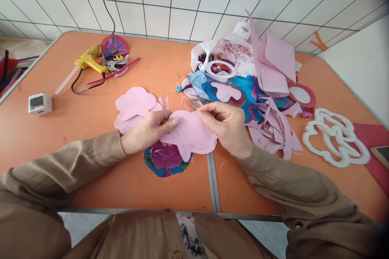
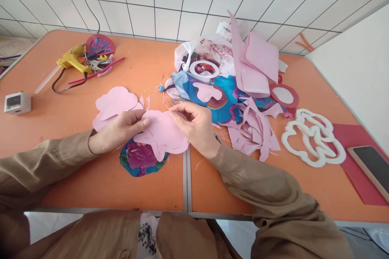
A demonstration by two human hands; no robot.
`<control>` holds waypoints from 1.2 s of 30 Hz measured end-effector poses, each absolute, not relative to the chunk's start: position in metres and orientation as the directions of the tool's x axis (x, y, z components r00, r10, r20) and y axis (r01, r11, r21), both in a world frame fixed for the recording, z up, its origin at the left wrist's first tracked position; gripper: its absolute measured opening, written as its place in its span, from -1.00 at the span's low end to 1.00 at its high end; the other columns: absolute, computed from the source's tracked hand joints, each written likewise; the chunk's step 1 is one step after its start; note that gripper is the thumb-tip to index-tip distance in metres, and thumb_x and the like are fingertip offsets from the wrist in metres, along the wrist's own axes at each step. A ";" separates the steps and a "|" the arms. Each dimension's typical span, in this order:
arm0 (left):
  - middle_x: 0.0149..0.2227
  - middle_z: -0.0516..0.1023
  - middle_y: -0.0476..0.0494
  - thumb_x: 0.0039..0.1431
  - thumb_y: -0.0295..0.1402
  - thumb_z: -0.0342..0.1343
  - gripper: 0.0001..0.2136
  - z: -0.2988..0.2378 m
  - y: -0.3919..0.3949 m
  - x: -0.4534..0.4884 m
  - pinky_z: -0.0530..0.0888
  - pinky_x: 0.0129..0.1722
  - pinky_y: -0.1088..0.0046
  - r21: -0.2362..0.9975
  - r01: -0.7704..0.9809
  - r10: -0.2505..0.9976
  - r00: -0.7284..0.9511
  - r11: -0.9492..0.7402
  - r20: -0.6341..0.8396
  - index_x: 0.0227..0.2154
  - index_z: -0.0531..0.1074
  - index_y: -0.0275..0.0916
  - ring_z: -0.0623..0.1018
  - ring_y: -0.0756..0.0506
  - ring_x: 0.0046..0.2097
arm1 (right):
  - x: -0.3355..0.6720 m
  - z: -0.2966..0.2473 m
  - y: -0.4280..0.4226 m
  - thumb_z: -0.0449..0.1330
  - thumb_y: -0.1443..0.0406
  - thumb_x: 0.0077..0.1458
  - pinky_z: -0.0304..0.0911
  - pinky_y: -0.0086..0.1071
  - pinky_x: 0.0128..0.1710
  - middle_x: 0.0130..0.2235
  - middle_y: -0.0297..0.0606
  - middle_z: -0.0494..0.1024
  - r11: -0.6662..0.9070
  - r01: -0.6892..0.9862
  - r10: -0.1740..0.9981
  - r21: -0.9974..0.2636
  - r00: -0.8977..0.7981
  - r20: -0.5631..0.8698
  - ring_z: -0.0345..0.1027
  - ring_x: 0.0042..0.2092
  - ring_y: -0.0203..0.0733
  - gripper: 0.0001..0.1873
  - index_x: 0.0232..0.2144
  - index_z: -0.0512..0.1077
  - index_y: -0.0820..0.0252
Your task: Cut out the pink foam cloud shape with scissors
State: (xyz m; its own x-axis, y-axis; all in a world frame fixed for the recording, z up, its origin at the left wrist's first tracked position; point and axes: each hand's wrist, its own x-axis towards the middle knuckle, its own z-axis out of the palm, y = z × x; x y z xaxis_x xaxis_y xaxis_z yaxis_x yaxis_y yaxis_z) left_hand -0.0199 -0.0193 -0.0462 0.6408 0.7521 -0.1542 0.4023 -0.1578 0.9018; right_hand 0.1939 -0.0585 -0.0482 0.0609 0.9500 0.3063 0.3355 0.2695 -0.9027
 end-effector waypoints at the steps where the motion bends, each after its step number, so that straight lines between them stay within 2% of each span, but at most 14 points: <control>1: -0.49 0.30 0.02 0.31 -0.01 -0.08 -0.59 -0.046 -0.020 -0.020 0.27 -0.54 0.53 0.897 0.409 0.752 0.641 -0.166 -0.153 -0.38 0.34 -0.29 0.32 0.03 -0.46 | 0.194 -0.048 -0.059 0.26 0.33 0.09 0.37 -0.36 -0.45 -0.42 -0.33 0.62 0.273 0.337 0.948 -0.901 0.064 0.311 0.46 -0.42 -0.25 -0.90 -0.45 0.55 0.08; 8: -0.43 0.46 -0.05 0.33 -0.04 -0.11 -0.63 -0.044 -0.024 -0.019 0.42 -0.49 0.50 0.892 0.438 0.746 0.631 -0.113 -0.215 -0.28 0.37 -0.28 0.50 -0.03 -0.41 | 0.193 -0.048 -0.059 0.25 0.33 0.09 0.35 -0.40 -0.44 -0.41 -0.28 0.62 0.272 0.365 0.948 -0.890 0.056 0.313 0.44 -0.41 -0.29 -0.91 -0.43 0.55 0.20; 12: -0.44 0.50 -0.06 0.33 -0.08 -0.09 -0.66 -0.046 -0.025 -0.020 0.44 -0.48 0.50 0.895 0.433 0.747 0.628 -0.103 -0.218 -0.29 0.36 -0.27 0.53 -0.04 -0.41 | 0.193 -0.049 -0.058 0.27 0.32 0.07 0.35 -0.39 -0.45 -0.42 -0.30 0.63 0.277 0.347 0.948 -0.896 0.053 0.314 0.45 -0.42 -0.28 -0.92 -0.45 0.55 0.16; 17: -0.50 0.54 -0.04 0.30 0.00 -0.04 -0.64 -0.046 -0.025 -0.019 0.48 -0.55 0.48 0.957 0.273 0.711 0.654 0.099 -0.260 -0.28 0.35 -0.24 0.55 -0.04 -0.51 | 0.193 -0.050 -0.057 0.26 0.33 0.07 0.35 -0.35 -0.45 -0.44 -0.35 0.61 0.266 0.325 0.947 -0.908 0.091 0.310 0.42 -0.43 -0.26 -0.89 -0.48 0.54 0.07; 20: -0.58 0.53 -0.06 0.30 0.07 -0.08 -0.55 -0.047 -0.025 -0.018 0.49 -0.57 0.47 0.964 0.174 0.686 0.677 0.203 -0.267 -0.38 0.40 -0.25 0.52 -0.03 -0.57 | 0.195 -0.050 -0.055 0.27 0.34 0.06 0.33 -0.35 -0.45 -0.44 -0.35 0.61 0.248 0.326 0.942 -0.912 0.140 0.306 0.42 -0.44 -0.26 -0.89 -0.48 0.55 0.06; 24: -0.62 0.50 -0.11 0.27 0.12 -0.09 -0.47 -0.049 -0.024 -0.017 0.46 -0.59 0.44 0.963 0.166 0.718 0.642 0.212 -0.269 -0.52 0.39 -0.26 0.49 -0.03 -0.61 | 0.199 -0.053 -0.052 0.27 0.33 0.07 0.33 -0.37 -0.40 -0.42 -0.32 0.62 0.232 0.344 0.935 -0.910 0.178 0.306 0.43 -0.40 -0.27 -0.91 -0.46 0.56 0.11; 26: -0.59 0.51 -0.12 0.29 0.12 -0.13 -0.47 -0.049 -0.024 -0.017 0.46 -0.57 0.42 0.965 0.200 0.741 0.619 0.172 -0.261 -0.50 0.37 -0.26 0.49 -0.04 -0.60 | 0.200 -0.054 -0.051 0.28 0.32 0.06 0.33 -0.38 -0.40 -0.42 -0.31 0.62 0.237 0.339 0.931 -0.910 0.189 0.313 0.43 -0.40 -0.28 -0.93 -0.45 0.57 0.15; 28: -0.58 0.49 -0.09 0.29 0.09 -0.11 -0.51 -0.047 -0.026 -0.018 0.43 -0.57 0.44 0.955 0.294 0.767 0.607 0.026 -0.207 -0.49 0.35 -0.25 0.48 -0.03 -0.58 | 0.200 -0.054 -0.050 0.29 0.32 0.05 0.32 -0.39 -0.40 -0.43 -0.31 0.62 0.242 0.336 0.925 -0.910 0.204 0.321 0.43 -0.40 -0.29 -0.93 -0.45 0.57 0.17; 30: -0.62 0.39 0.00 0.23 0.05 0.01 -0.57 -0.044 -0.027 -0.018 0.31 -0.60 0.49 0.886 0.423 0.789 0.603 -0.190 -0.118 -0.50 0.32 -0.24 0.40 0.01 -0.58 | 0.200 -0.053 -0.050 0.29 0.32 0.05 0.33 -0.39 -0.40 -0.43 -0.31 0.62 0.244 0.336 0.920 -0.910 0.218 0.327 0.42 -0.41 -0.30 -0.93 -0.45 0.56 0.18; 32: -0.66 0.26 0.07 0.14 0.03 0.14 -0.59 -0.043 -0.028 -0.018 0.17 -0.62 0.51 0.787 0.518 0.802 0.595 -0.335 -0.050 -0.53 0.30 -0.23 0.28 0.05 -0.59 | 0.198 -0.052 -0.051 0.28 0.33 0.05 0.34 -0.39 -0.40 -0.43 -0.32 0.62 0.247 0.339 0.918 -0.908 0.219 0.331 0.43 -0.41 -0.30 -0.93 -0.46 0.55 0.17; 34: -0.65 0.24 0.08 0.09 0.03 0.18 -0.59 -0.043 -0.029 -0.017 0.11 -0.63 0.50 0.743 0.566 0.819 0.572 -0.357 -0.043 -0.53 0.32 -0.24 0.23 0.06 -0.59 | 0.196 -0.050 -0.053 0.28 0.32 0.05 0.36 -0.38 -0.42 -0.43 -0.33 0.62 0.260 0.348 0.914 -0.901 0.211 0.345 0.43 -0.41 -0.29 -0.93 -0.46 0.55 0.14; 36: -0.63 0.31 0.04 0.10 0.00 0.17 -0.61 -0.045 -0.029 -0.015 0.14 -0.62 0.51 0.744 0.590 0.838 0.541 -0.313 -0.077 -0.52 0.35 -0.26 0.27 0.05 -0.57 | 0.194 -0.048 -0.056 0.29 0.32 0.06 0.38 -0.35 -0.42 -0.43 -0.34 0.62 0.288 0.356 0.908 -0.889 0.195 0.372 0.44 -0.41 -0.26 -0.93 -0.47 0.54 0.08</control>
